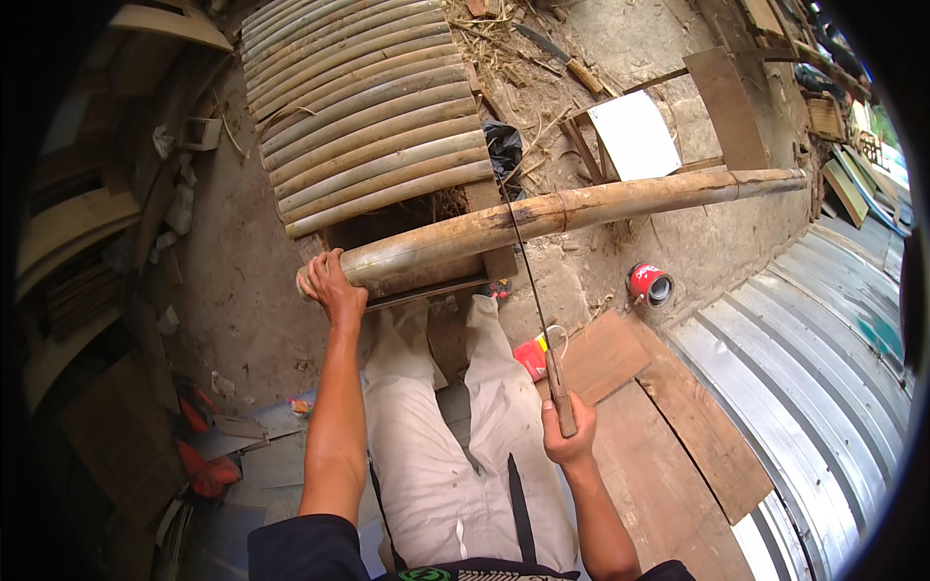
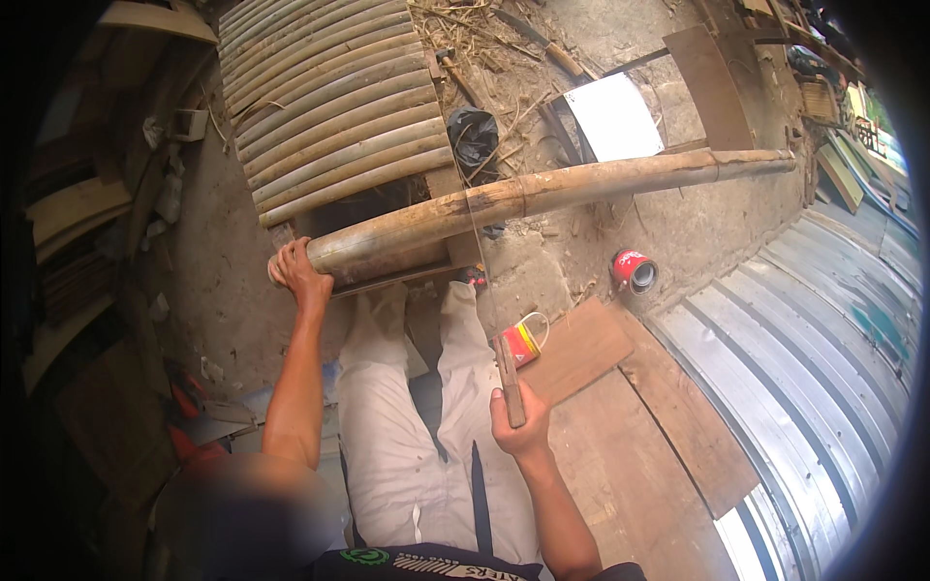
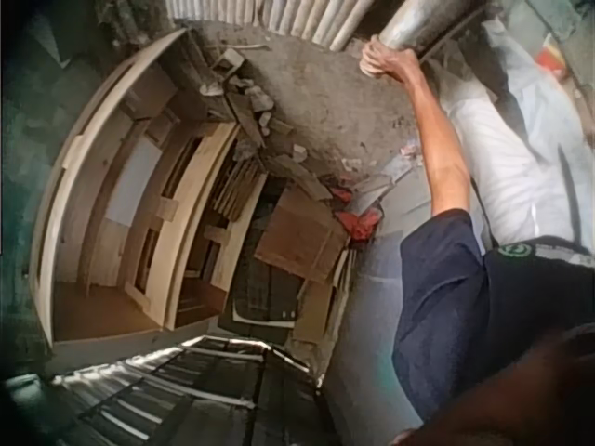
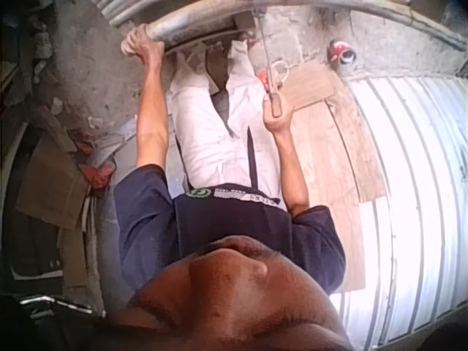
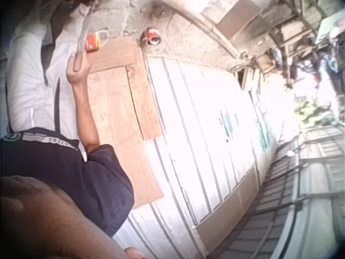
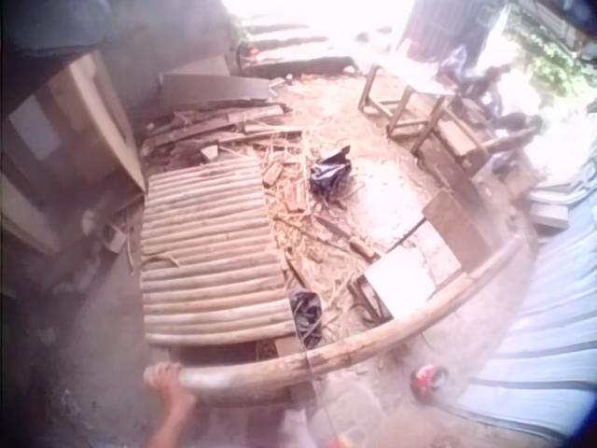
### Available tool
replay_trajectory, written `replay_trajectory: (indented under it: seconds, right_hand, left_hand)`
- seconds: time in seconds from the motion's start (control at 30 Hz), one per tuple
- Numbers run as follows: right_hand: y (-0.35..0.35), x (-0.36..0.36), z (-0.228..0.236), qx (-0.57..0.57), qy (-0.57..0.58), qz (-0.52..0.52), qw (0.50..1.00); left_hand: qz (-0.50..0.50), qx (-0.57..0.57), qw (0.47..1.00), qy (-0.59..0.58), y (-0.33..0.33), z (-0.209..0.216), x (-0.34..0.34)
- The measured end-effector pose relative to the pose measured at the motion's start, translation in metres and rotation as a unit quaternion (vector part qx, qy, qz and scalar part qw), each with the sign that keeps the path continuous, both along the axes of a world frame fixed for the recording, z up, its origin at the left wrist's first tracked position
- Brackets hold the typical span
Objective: The person cuts bamboo poles with a hand saw and fits them into a wooden frame. They then use a hammer to secure the bamboo pieces in place.
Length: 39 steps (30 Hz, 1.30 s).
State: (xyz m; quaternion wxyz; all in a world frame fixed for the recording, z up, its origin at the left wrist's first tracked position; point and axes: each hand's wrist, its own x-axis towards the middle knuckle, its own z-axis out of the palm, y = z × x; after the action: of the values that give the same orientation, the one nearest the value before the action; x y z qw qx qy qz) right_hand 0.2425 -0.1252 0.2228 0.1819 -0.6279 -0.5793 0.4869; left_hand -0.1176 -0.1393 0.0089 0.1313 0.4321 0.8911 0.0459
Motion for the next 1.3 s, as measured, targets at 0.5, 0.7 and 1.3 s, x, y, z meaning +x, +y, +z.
replay_trajectory:
  seconds: [0.5, 0.7, 1.3]
  right_hand:
    - [-0.008, -0.001, -0.007, -0.069, -0.033, -0.037, 0.996]
    - [0.003, -0.006, -0.006, 0.03, 0.016, 0.003, 0.999]
    - [-0.003, -0.009, 0.011, -0.027, -0.053, 0.014, 0.998]
  left_hand:
    - [-0.006, -0.005, 1.0, 0.013, 0.0, 0.0, -0.001]
    - [0.008, 0.003, 1.0, 0.001, 0.001, 0.0, 0.0]
    - [0.001, 0.016, 1.0, -0.011, 0.001, 0.006, 0.0]
